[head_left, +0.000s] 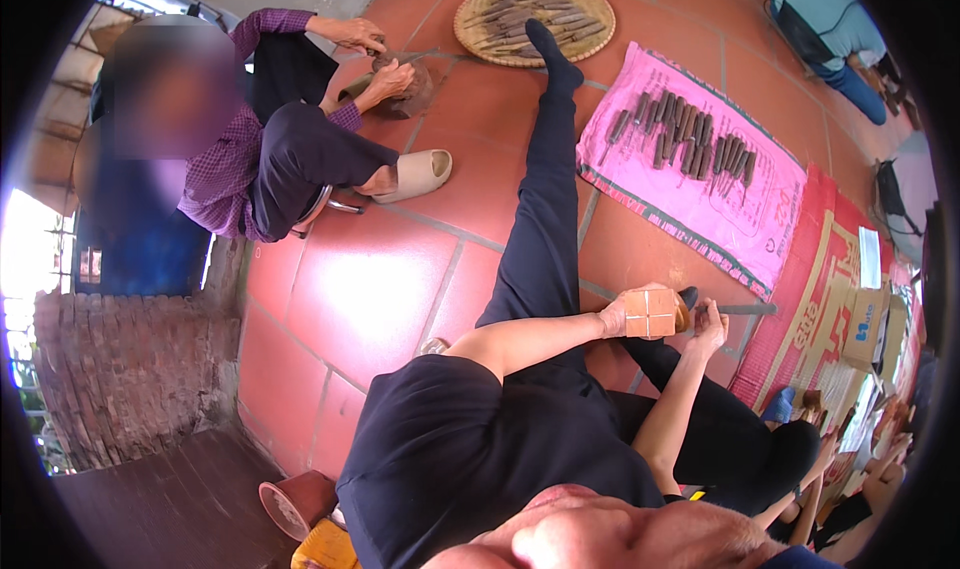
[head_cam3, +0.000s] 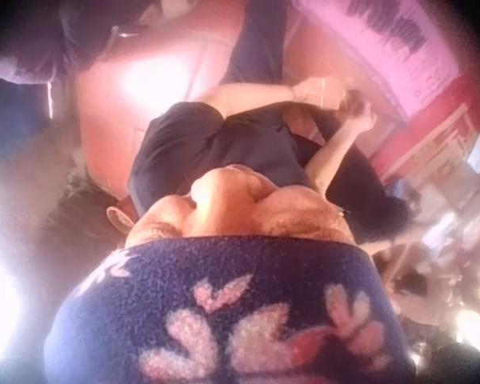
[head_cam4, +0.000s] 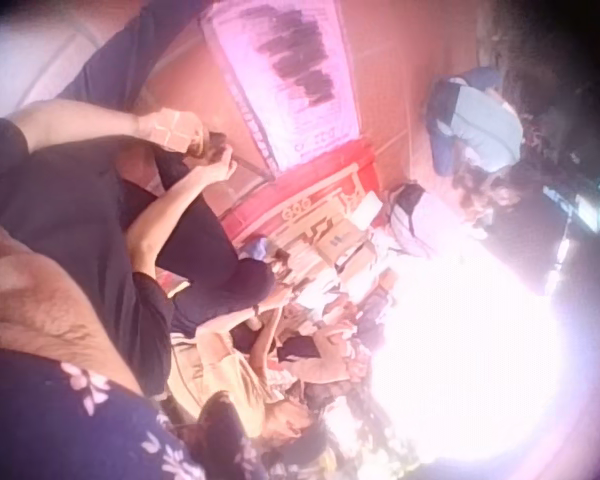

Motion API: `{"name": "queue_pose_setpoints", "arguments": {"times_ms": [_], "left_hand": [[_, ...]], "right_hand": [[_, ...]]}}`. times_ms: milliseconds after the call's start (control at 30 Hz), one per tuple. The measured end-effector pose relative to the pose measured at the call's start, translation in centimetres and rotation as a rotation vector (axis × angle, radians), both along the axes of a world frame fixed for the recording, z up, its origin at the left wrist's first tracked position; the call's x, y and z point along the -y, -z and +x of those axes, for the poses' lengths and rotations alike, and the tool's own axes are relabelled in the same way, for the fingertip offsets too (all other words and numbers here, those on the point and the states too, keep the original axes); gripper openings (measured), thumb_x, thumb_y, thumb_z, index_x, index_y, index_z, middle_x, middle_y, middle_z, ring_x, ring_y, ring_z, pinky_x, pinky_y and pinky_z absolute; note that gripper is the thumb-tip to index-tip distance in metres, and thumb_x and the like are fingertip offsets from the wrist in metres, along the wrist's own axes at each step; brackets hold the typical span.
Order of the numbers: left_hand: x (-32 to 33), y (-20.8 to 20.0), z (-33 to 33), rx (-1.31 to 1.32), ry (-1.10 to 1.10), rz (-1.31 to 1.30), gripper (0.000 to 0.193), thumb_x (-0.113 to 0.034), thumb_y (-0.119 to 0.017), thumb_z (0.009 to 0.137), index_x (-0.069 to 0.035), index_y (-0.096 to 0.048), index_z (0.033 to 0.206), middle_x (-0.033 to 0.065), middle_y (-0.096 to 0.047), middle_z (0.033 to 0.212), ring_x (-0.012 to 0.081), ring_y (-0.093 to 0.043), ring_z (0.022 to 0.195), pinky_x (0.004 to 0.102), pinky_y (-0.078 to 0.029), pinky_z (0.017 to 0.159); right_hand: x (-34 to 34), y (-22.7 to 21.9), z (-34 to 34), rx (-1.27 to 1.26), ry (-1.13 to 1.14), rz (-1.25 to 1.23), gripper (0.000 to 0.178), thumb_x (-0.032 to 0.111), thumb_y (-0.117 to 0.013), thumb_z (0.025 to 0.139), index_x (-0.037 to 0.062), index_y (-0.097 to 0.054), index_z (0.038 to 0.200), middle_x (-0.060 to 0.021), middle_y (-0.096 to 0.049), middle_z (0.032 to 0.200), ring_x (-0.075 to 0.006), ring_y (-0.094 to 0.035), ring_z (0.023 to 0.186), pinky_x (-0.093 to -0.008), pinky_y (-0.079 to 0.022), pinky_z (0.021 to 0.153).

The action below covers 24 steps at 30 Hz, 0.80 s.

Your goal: The person sits on the floor and uses a knife to carve a small block of wood held in the left hand. The carved wood is placed on a pink mat alongside other similar pieces.

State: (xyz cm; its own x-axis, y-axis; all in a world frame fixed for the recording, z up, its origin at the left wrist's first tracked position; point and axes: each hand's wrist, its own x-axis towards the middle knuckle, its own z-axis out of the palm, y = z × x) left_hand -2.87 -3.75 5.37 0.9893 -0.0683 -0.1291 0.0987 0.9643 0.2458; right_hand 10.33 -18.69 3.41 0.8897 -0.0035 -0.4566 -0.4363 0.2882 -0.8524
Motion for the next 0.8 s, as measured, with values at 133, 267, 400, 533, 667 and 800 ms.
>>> {"name": "queue_pose_setpoints", "arguments": {"times_ms": [133, 267, 400, 533, 667, 800], "left_hand": [[-0.1, -0.9, 0.0, 0.003, -0.002, 0.069, 0.031, -0.019, -0.041, 0.094, -0.006, -0.044, 0.122, 0.0069, -0.054, 0.114, 0.0186, -0.056, 0.105, 0.0353, -0.050, 0.087], [0.1, -1.0, 0.1, -0.001, -0.001, 0.106, 0.031, -0.021, -0.041, 0.094, -0.007, -0.044, 0.122, 0.0070, -0.055, 0.113, 0.0182, -0.056, 0.104, 0.0346, -0.051, 0.085], [0.2, -0.8, 0.2, 0.000, 0.006, 0.003, 0.031, -0.023, -0.041, 0.094, -0.007, -0.045, 0.121, 0.0064, -0.055, 0.113, 0.0175, -0.056, 0.103, 0.0330, -0.050, 0.085], [0.2, -0.9, 0.3, 0.002, -0.017, 0.088, 0.031, -0.022, -0.041, 0.094, -0.007, -0.045, 0.121, 0.0056, -0.055, 0.113, 0.0169, -0.056, 0.103, 0.0328, -0.049, 0.086], [0.1, -1.5, 0.0, -0.011, -0.006, 0.107, 0.030, -0.021, -0.041, 0.094, -0.007, -0.046, 0.120, 0.0048, -0.055, 0.112, 0.0162, -0.056, 0.103, 0.0319, -0.050, 0.086], [0.0, -1.5, -0.1, 0.004, 0.001, 0.076, 0.029, -0.020, -0.040, 0.094, -0.007, -0.046, 0.120, 0.0044, -0.055, 0.112, 0.0156, -0.056, 0.102, 0.0313, -0.050, 0.085]], "right_hand": [[-1.6, 0.4, -0.3, 0.024, -0.190, 0.046, 0.021, -0.004, -0.061, 0.079, 0.0081, -0.048, 0.066, -0.0096, -0.064, 0.075, -0.0177, -0.062, 0.069, -0.0290, -0.051, 0.065], [-0.2, 1.6, 0.4, -0.018, 0.006, -0.050, 0.022, -0.002, -0.062, 0.078, 0.0083, -0.048, 0.065, -0.0091, -0.064, 0.075, -0.0176, -0.062, 0.071, -0.0288, -0.051, 0.068], [-0.8, 0.4, 0.2, 0.017, -0.049, 0.027, 0.022, -0.001, -0.063, 0.078, 0.0082, -0.048, 0.065, -0.0084, -0.063, 0.073, -0.0182, -0.062, 0.069, -0.0292, -0.051, 0.068], [-1.8, 0.0, -0.1, 0.041, -0.225, 0.080, 0.022, -0.001, -0.063, 0.077, 0.0075, -0.048, 0.064, -0.0080, -0.062, 0.072, -0.0192, -0.062, 0.068, -0.0300, -0.053, 0.066], [-0.9, 1.0, 0.4, 0.024, -0.046, -0.088, 0.023, 0.000, -0.064, 0.077, 0.0076, -0.048, 0.063, -0.0088, -0.062, 0.070, -0.0185, -0.062, 0.067, -0.0286, -0.052, 0.064], [-1.3, -0.5, 0.1, 0.043, -0.096, -0.045, 0.023, -0.001, -0.063, 0.077, 0.0077, -0.047, 0.063, -0.0091, -0.062, 0.071, -0.0170, -0.061, 0.066, -0.0264, -0.050, 0.062]]}}
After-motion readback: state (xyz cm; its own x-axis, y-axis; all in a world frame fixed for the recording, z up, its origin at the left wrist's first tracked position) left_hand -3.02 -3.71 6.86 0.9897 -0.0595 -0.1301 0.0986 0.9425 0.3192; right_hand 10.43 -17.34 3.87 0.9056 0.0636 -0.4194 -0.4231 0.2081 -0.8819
